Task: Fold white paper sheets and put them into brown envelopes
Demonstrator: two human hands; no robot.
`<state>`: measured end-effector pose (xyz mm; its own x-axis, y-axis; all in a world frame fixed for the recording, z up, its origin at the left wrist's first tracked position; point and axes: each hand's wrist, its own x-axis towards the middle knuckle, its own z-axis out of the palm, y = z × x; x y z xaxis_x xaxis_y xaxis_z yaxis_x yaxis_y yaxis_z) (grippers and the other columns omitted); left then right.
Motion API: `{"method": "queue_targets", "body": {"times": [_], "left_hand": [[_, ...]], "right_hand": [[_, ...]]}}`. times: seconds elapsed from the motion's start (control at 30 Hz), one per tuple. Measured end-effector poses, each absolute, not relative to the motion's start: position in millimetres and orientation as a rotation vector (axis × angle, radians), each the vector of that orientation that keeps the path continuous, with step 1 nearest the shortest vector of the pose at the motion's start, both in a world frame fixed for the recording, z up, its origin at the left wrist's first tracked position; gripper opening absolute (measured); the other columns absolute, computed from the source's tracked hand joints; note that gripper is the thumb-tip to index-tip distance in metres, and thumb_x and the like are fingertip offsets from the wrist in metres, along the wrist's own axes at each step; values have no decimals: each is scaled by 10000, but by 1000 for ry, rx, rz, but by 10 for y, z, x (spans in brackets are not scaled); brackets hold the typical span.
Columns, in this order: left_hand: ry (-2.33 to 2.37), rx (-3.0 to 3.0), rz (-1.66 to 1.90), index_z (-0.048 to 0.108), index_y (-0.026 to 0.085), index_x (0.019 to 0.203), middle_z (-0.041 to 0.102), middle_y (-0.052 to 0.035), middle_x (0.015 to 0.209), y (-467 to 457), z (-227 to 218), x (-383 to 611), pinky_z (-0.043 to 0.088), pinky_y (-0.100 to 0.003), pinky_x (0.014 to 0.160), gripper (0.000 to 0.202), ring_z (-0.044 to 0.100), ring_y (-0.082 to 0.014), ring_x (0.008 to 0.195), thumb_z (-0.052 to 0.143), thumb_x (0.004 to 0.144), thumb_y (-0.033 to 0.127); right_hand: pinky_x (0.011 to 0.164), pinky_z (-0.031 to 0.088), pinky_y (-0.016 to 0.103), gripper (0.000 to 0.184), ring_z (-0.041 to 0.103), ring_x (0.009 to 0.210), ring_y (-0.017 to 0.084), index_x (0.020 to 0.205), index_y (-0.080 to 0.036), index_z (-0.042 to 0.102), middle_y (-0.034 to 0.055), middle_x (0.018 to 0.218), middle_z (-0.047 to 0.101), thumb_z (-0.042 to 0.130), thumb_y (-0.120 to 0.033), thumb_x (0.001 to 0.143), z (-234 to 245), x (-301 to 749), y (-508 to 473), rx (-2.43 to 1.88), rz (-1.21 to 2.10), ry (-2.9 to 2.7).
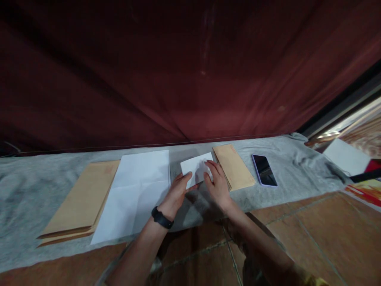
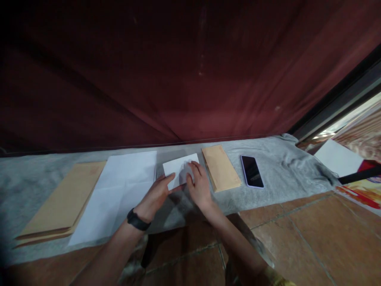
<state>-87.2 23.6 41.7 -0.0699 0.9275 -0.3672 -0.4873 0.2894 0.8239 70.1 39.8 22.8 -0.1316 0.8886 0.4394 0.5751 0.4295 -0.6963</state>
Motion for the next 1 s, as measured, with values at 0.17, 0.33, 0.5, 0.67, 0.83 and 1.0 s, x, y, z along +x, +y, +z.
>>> {"method": "queue_targets", "body": {"times": [0.17, 0.33, 0.5, 0.67, 0.83, 1.0], "left_hand": [[1013, 398, 1088, 704, 178, 1105, 764, -100, 1047, 199, 432, -966, 590, -351, 763, 444, 723, -252, 931, 815, 701, 325], [1220, 592, 1154, 702, 137, 1010, 759, -73, 924, 251, 332, -1028, 548, -315, 761, 422, 709, -221, 856, 812, 662, 348], [1471, 861, 1259, 678, 139, 1023, 721, -17, 799, 380, 131, -1115, 494, -276, 673, 404, 661, -174, 710, 729, 646, 273], [1763, 1119, 1129, 546, 125, 1352, 680, 10, 721, 502, 26, -1206, 479, -285, 630, 644, 632, -177, 633, 625, 718, 205], [1959, 1380, 863, 477, 134, 1438, 723, -30, 830, 490, 146, -1193, 497, -307, 770, 628, 676, -203, 775, 566, 820, 191], [2114, 1469, 624, 391, 177, 1509, 749, -63, 975, 438, 294, -1130, 502, -332, 830, 636, 698, -237, 909, 538, 890, 204]], "right_hand": [[940, 516, 382, 545, 637, 1076, 246, 1378, -133, 521, 146, 1203, 653, 488, -397, 902, -63, 852, 644, -1559, 744, -1489], [693, 488, 270, 389, 620, 749, 180, 1125, -144, 652, 29, 830, 675, 498, -357, 838, -185, 912, 713, -1534, 934, -1500], [701, 464, 243, 288, 638, 775, 164, 1072, -186, 670, 19, 863, 698, 501, -304, 870, -82, 936, 700, -1637, 815, -1619], [727, 479, 248, 335, 695, 873, 189, 1224, -210, 633, 43, 955, 746, 553, -283, 907, 51, 904, 692, -1874, 757, -1743], [750, 491, 253, 361, 712, 940, 202, 1290, -240, 605, 40, 1024, 760, 541, -275, 937, 124, 870, 704, -2001, 718, -1827], [779, 492, 251, 396, 709, 1001, 203, 1350, -248, 560, 41, 1073, 759, 529, -280, 956, 166, 841, 719, -2053, 692, -1869]]}}
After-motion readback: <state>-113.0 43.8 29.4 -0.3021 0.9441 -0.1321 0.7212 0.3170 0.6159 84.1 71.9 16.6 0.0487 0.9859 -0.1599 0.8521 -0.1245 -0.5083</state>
